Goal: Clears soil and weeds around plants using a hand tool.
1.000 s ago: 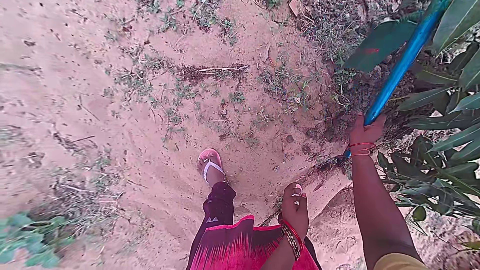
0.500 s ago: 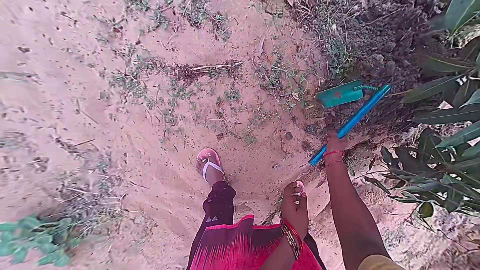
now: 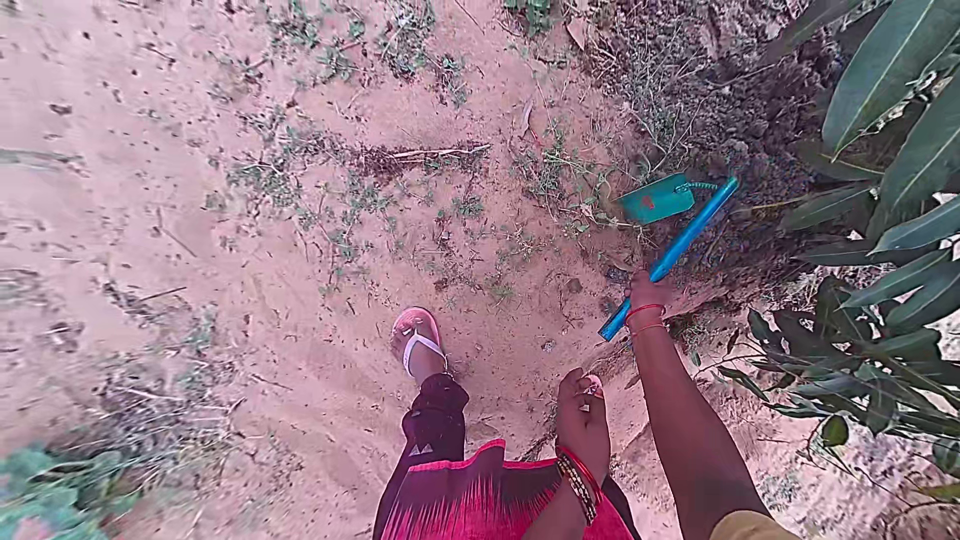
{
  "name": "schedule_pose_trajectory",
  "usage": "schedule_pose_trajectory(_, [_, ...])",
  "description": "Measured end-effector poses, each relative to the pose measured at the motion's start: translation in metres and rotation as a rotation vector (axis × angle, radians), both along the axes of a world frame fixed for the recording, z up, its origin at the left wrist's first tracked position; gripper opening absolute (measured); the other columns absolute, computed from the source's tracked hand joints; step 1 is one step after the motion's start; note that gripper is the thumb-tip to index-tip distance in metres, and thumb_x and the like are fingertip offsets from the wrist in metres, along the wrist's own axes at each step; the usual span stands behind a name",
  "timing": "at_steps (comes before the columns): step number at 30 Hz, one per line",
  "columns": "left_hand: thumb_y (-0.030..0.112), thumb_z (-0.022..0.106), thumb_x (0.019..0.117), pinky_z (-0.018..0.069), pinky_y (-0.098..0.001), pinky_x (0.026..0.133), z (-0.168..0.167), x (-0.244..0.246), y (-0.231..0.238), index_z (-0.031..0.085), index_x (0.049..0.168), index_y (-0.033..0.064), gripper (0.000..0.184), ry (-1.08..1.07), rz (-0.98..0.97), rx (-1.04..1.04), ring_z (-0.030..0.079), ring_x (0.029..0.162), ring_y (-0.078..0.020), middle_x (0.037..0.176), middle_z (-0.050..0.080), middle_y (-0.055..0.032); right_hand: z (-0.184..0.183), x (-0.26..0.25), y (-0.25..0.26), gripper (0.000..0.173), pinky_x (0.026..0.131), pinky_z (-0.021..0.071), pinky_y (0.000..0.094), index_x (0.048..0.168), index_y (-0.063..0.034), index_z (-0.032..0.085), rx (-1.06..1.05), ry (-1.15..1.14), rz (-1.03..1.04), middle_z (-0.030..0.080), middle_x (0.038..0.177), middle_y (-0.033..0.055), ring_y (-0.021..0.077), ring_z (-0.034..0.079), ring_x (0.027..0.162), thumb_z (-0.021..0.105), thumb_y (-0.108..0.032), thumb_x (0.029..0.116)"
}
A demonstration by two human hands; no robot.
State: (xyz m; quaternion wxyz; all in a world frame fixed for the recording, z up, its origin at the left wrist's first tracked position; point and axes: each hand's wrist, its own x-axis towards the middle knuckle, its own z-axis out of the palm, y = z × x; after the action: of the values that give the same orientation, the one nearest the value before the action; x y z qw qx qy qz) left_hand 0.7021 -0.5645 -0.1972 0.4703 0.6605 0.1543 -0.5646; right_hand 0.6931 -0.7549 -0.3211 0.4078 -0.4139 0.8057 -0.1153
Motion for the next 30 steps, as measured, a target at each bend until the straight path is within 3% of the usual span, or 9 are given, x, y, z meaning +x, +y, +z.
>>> schedule_pose_trajectory(2, [0.000,0.050,0.1002,0.0521,-0.0254,0.075,0.001,0.004,-0.001,0.042,0.144,-0.0107,0.045,0.014,0.006,0.008,0.063,0.087,-0.0122,0.124,0.058,-0.0209,0.017,-0.012,0.019,0.034,0.054,0.0487,0.0290,0.134,0.0053,0.044,-0.008,0.044,0.154,0.048,0.078,0.0076,0.0132,0.051,0.056,0.055,-0.006,0.1041])
schedule_pose_trajectory(5, [0.000,0.051,0.1004,0.0520,-0.0244,0.074,0.003,0.008,-0.003,0.043,0.143,-0.0102,0.045,0.010,0.031,0.011,0.062,0.086,-0.0113,0.126,0.058,-0.0211,0.049,-0.024,0.049,0.043,0.076,0.0517,0.0472,0.139,0.0082,0.048,0.014,0.278,0.520,0.065,0.093,0.0212,0.0287,0.063,0.078,0.060,-0.010,0.1011])
schedule_pose_trajectory(8, [-0.001,0.051,0.1000,0.0512,-0.0232,0.073,0.006,0.014,-0.007,0.040,0.146,-0.0101,0.048,-0.008,0.082,0.041,0.062,0.088,-0.0113,0.133,0.053,-0.0240,0.076,-0.029,0.074,0.040,0.072,0.0522,0.0603,0.131,0.0116,0.056,-0.007,0.402,0.902,0.070,0.085,0.0258,0.0426,0.069,0.077,0.058,-0.010,0.0968])
schedule_pose_trajectory(12, [-0.002,0.054,0.0991,0.0516,-0.0233,0.076,0.005,0.013,-0.006,0.033,0.150,-0.0109,0.056,-0.054,0.170,0.084,0.062,0.095,-0.0137,0.143,0.044,-0.0276,0.120,0.017,0.070,0.042,0.087,0.0521,0.0578,0.142,0.0009,0.049,0.539,0.563,1.379,0.071,0.108,0.0248,0.0431,0.070,0.104,0.049,-0.016,0.1040])
schedule_pose_trajectory(20, [0.001,0.055,0.0982,0.0532,-0.0269,0.075,0.000,0.018,0.002,0.031,0.152,-0.0096,0.059,-0.041,0.175,0.080,0.063,0.096,-0.0168,0.146,0.042,-0.0286,0.060,0.072,0.024,0.054,0.096,0.0471,0.0554,0.140,0.0029,0.052,1.025,0.292,1.716,0.064,0.120,0.0276,0.0393,0.063,0.108,0.044,-0.042,0.1112])
schedule_pose_trajectory(23, [0.001,0.055,0.0980,0.0534,-0.0292,0.080,-0.002,0.020,0.004,0.031,0.152,-0.0097,0.060,-0.016,0.174,0.085,0.062,0.099,-0.0195,0.145,0.042,-0.0296,0.013,0.080,-0.023,0.066,0.093,0.0506,0.0589,0.151,-0.0007,0.046,0.711,0.456,1.544,0.060,0.129,0.0343,0.0442,0.065,0.106,0.059,-0.047,0.1045])
schedule_pose_trajectory(25, [0.002,0.056,0.0979,0.0537,-0.0299,0.081,-0.002,0.021,0.004,0.031,0.152,-0.0095,0.061,-0.003,0.162,0.078,0.063,0.099,-0.0197,0.146,0.042,-0.0299,-0.024,0.087,-0.039,0.102,0.090,0.0544,0.0627,0.166,-0.0125,0.016,0.452,0.732,1.478,0.029,0.158,0.0364,0.0509,0.064,0.111,0.079,-0.041,0.0907])
schedule_pose_trajectory(27, [0.003,0.056,0.0977,0.0537,-0.0290,0.079,-0.004,0.022,0.004,0.032,0.152,-0.0085,0.060,0.005,0.155,0.077,0.063,0.096,-0.0177,0.145,0.043,-0.0285,-0.059,0.090,-0.043,0.119,0.084,0.0563,0.0624,0.168,-0.0241,0.006,0.376,0.864,1.463,0.002,0.170,0.0290,0.0529,0.064,0.110,0.088,-0.031,0.0821])
schedule_pose_trajectory(30, [0.003,0.056,0.0981,0.0539,-0.0289,0.077,-0.002,0.027,0.006,0.034,0.152,-0.0073,0.059,0.033,0.149,0.095,0.063,0.094,-0.0175,0.146,0.043,-0.0274,-0.079,0.087,-0.043,0.081,0.086,0.0529,0.0693,0.163,-0.0188,0.033,0.412,0.870,1.501,0.013,0.168,0.0300,0.0579,0.061,0.114,0.071,-0.005,0.0923])
